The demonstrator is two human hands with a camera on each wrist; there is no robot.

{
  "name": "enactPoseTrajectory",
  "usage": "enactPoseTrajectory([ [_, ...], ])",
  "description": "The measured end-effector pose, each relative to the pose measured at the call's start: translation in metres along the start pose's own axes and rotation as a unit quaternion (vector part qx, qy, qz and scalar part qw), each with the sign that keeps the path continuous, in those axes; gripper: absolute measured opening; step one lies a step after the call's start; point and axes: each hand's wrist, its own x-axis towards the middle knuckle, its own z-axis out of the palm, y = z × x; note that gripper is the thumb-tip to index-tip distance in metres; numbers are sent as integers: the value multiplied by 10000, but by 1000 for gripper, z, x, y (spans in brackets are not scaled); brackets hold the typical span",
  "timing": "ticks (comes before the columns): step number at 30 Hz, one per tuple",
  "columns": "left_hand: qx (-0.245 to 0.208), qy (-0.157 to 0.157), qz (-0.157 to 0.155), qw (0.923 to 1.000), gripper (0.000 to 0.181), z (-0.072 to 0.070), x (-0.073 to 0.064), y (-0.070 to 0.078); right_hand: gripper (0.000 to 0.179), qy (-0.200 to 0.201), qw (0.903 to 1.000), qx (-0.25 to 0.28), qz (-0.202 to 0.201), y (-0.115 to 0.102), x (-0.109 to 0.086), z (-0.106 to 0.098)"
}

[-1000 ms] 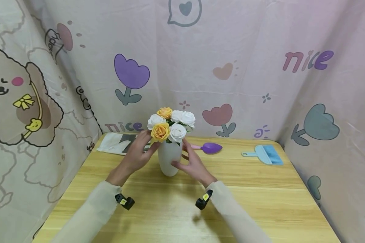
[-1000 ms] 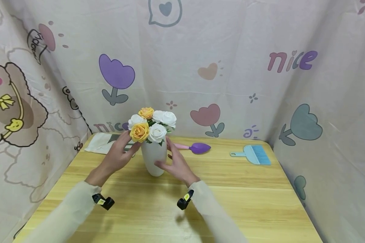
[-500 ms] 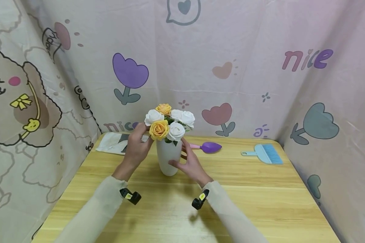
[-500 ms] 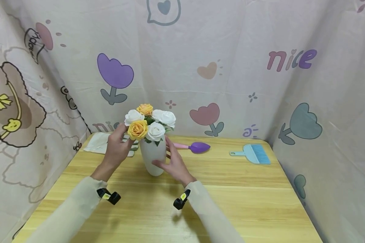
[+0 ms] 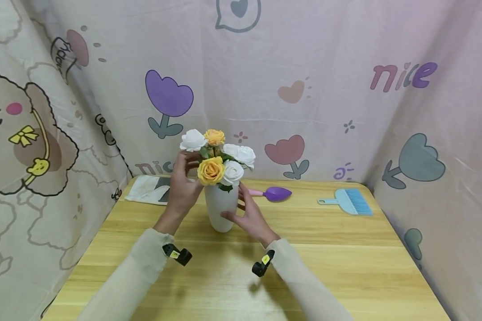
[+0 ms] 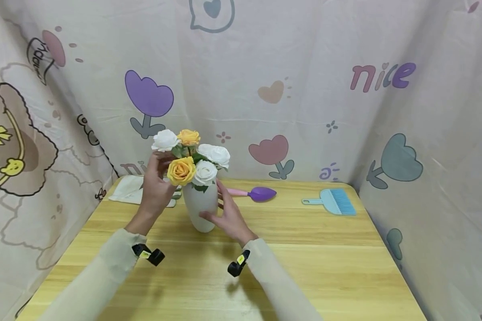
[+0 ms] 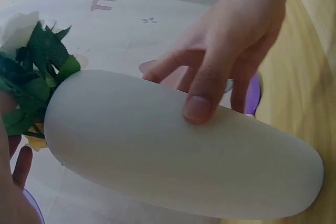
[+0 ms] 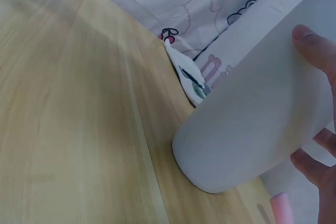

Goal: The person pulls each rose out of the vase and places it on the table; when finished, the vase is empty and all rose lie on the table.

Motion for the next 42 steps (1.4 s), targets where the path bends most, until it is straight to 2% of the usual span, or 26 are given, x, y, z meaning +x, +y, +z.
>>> enactPoseTrajectory([
  [5, -180, 119, 109, 9997, 65, -1, 2, 1, 105, 9, 10000, 20, -13, 1, 0, 1],
  [12, -436, 716, 388, 9957, 42, -2, 11, 9, 109, 53, 10000, -60, -34, 3, 0, 1],
  [16, -623, 629, 670, 9938, 45, 0, 14, 9, 108, 41, 9999, -41, -115, 4, 0, 1],
  [21, -499, 479, 947, 9931, 54, 0, 17, 11, 108, 9, 9999, -30, -118, 5, 1, 1],
  [24, -489, 412, 898, 9939, 60, 0, 18, 14, 108, 16, 9999, -31, -100, 4, 1, 1],
  [29, -656, 380, 601, 9953, 66, 0, 17, 15, 108, 21, 9999, -62, -136, 5, 1, 1],
  [35, -613, 385, 540, 9959, 73, -1, 15, 11, 109, 8, 9998, -100, -144, 4, 0, 1],
  [40, -704, 465, 426, 9955, 65, -6, 18, 12, 109, 14, 9999, -66, -135, 3, 0, 2],
  [42, -789, 549, 493, 9941, 60, -9, 22, 15, 109, 10, 9999, -61, -130, 3, 0, 2],
])
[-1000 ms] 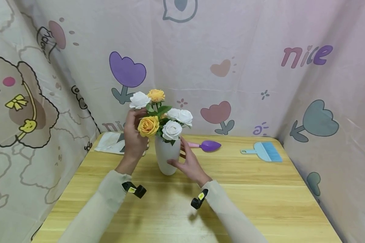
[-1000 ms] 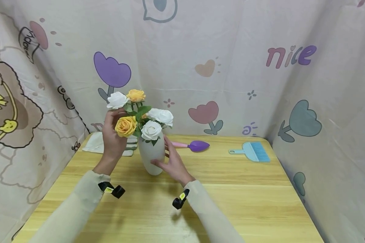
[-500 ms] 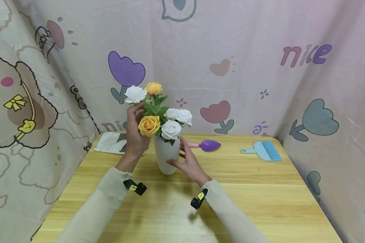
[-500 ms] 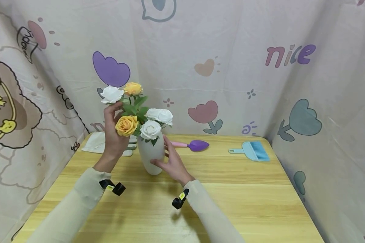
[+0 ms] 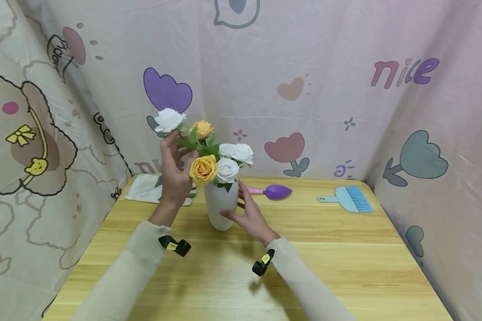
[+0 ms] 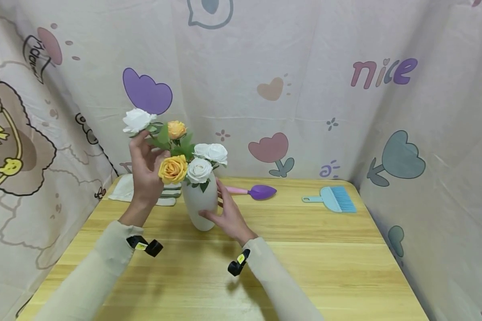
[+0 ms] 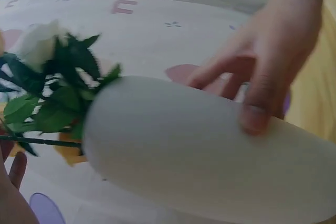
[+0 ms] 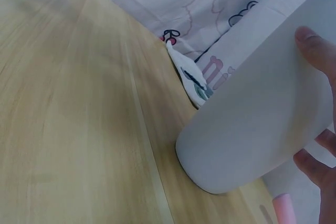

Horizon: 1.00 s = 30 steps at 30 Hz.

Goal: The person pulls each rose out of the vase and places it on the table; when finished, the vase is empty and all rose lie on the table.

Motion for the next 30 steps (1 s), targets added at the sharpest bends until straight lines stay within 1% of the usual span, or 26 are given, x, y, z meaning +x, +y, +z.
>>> enactPoseTrajectory([
  [3, -242, 165, 124, 9995, 60, -4, 9, 7, 109, -4, 10000, -5, -3, 0, 0, 0],
  [5, -359, 219, 232, 9988, 62, -7, 15, 12, 109, -4, 10000, -17, 10, 0, 0, 0],
  [8, -393, 277, 295, 9984, 65, -12, 22, 18, 110, 0, 10000, -31, 35, 0, -1, 0],
  [10, -419, 335, 275, 9982, 67, -16, 26, 22, 109, 9, 10000, -41, 40, 0, -1, 0],
  [13, -740, 580, 242, 9953, 67, -23, 33, 28, 109, 19, 10000, -48, 40, -1, -1, 0],
  [15, -1048, 861, 252, 9904, 63, -29, 39, 34, 109, 23, 10000, -43, 40, -2, -1, 0],
  [18, -1408, 1383, 355, 9797, 56, -43, 50, 42, 107, 13, 10000, -22, 66, -2, 0, 0],
  [21, -1528, 1805, 414, 9708, 52, -59, 57, 50, 107, 19, 10000, -17, 86, -3, -1, 0],
  [23, -1565, 1916, 424, 9680, 50, -71, 59, 54, 108, 25, 9999, -15, 105, -4, -1, 0],
  [26, -1563, 1981, 467, 9665, 48, -89, 56, 55, 108, 24, 9999, -17, 124, -4, -1, 0],
  [27, -1569, 1999, 465, 9661, 48, -97, 55, 54, 108, 17, 9999, -11, 118, -4, -1, 0],
  [29, -1613, 1996, 328, 9660, 48, -111, 50, 50, 107, 16, 9999, -5, 117, -4, -1, 0],
  [30, -1498, 1955, 295, 9687, 46, -120, 47, 45, 108, 19, 9999, -3, 113, -4, -1, 0],
])
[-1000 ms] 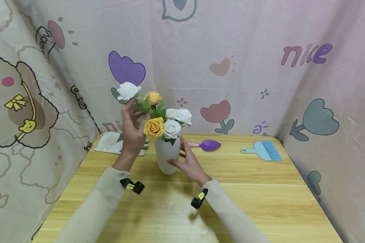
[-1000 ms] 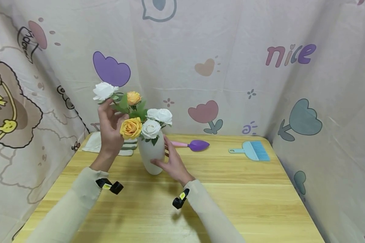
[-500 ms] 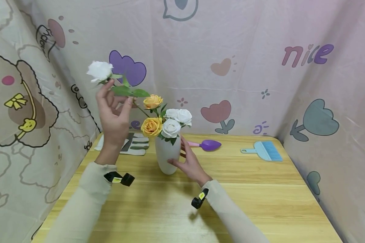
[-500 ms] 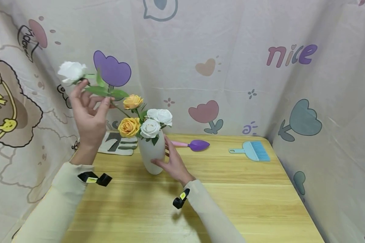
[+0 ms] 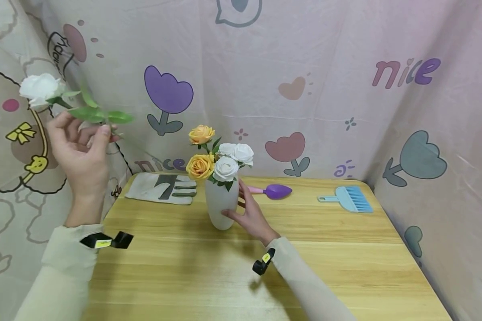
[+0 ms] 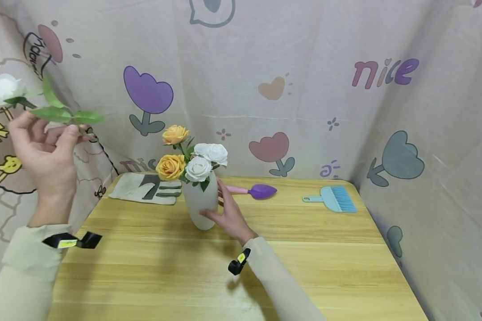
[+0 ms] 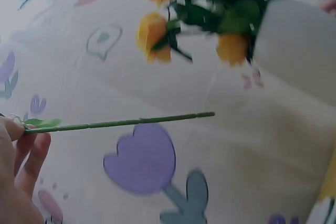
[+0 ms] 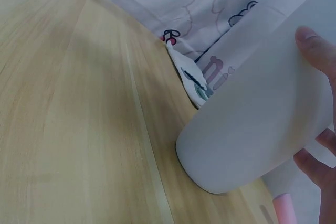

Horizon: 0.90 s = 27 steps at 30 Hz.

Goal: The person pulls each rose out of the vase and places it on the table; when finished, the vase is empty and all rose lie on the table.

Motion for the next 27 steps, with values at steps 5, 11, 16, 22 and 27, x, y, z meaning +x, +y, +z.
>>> enactPoseTrajectory([
  [5, 1160, -439, -1026, 9870, 44, -52, -1, -6, 109, 30, 10000, -3, -32, 0, 0, 0],
  [11, 3166, -1709, -2400, 9016, 45, -112, -12, -6, 108, 27, 10000, 0, -64, 1, 0, 0],
  [16, 3718, -2786, -2855, 8382, 53, -159, -32, -21, 108, 14, 10000, 35, -84, 0, 0, 0],
  [22, 4008, -3351, -3315, 7856, 77, -195, -58, -42, 108, 5, 10000, -4, -80, 0, 1, 0],
  [27, 4054, -3619, -3942, 7412, 82, -217, -70, -57, 107, -28, 10000, 33, -65, 1, 1, 0],
])
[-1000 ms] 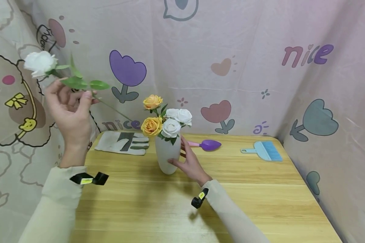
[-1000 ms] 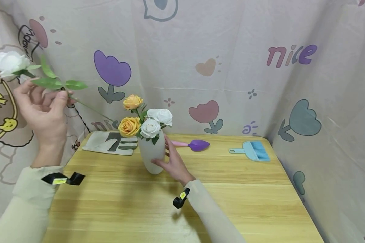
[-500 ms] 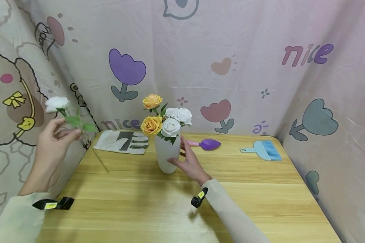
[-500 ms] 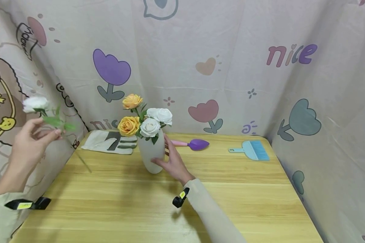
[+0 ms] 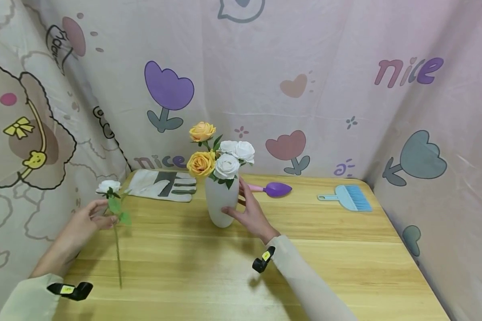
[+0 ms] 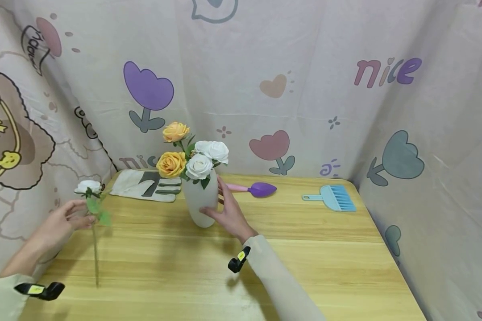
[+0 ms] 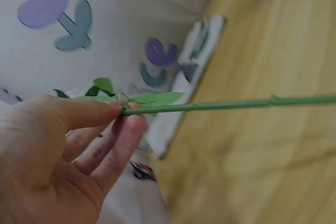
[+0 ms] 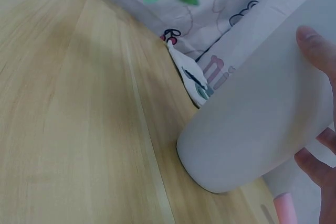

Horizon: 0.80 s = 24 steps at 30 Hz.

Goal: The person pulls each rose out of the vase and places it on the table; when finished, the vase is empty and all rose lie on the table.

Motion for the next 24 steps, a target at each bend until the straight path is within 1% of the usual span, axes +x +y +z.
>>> enactPoseTrajectory([
  [1, 9, -86, 18, 10000, 80, 2, 2, -5, 107, 2, 10000, 7, 3, 0, 0, 0],
  [3, 190, -146, 104, 9997, 73, 5, 5, -15, 108, 5, 10000, 14, -2, 1, 0, 0],
  [6, 123, -232, 126, 9996, 67, 11, 8, -28, 109, 15, 10000, -6, -6, 2, 1, 0],
  [11, -235, -377, -161, 9989, 64, 19, 12, -45, 108, 16, 10000, 13, 11, 4, 1, 1],
  [13, -297, -377, -204, 9986, 62, 22, 12, -49, 107, 9, 10000, 43, 23, 4, 1, 1],
  [17, -113, -329, -207, 9992, 61, 25, 11, -52, 107, -7, 10000, 68, 29, 4, 1, 1],
  [20, -9, -331, -302, 9990, 65, 26, 9, -51, 108, -4, 10000, 47, 23, 3, 1, 1],
  [24, 16, -379, -312, 9988, 67, 29, 8, -48, 108, 2, 10000, 47, 50, 2, 2, -1],
])
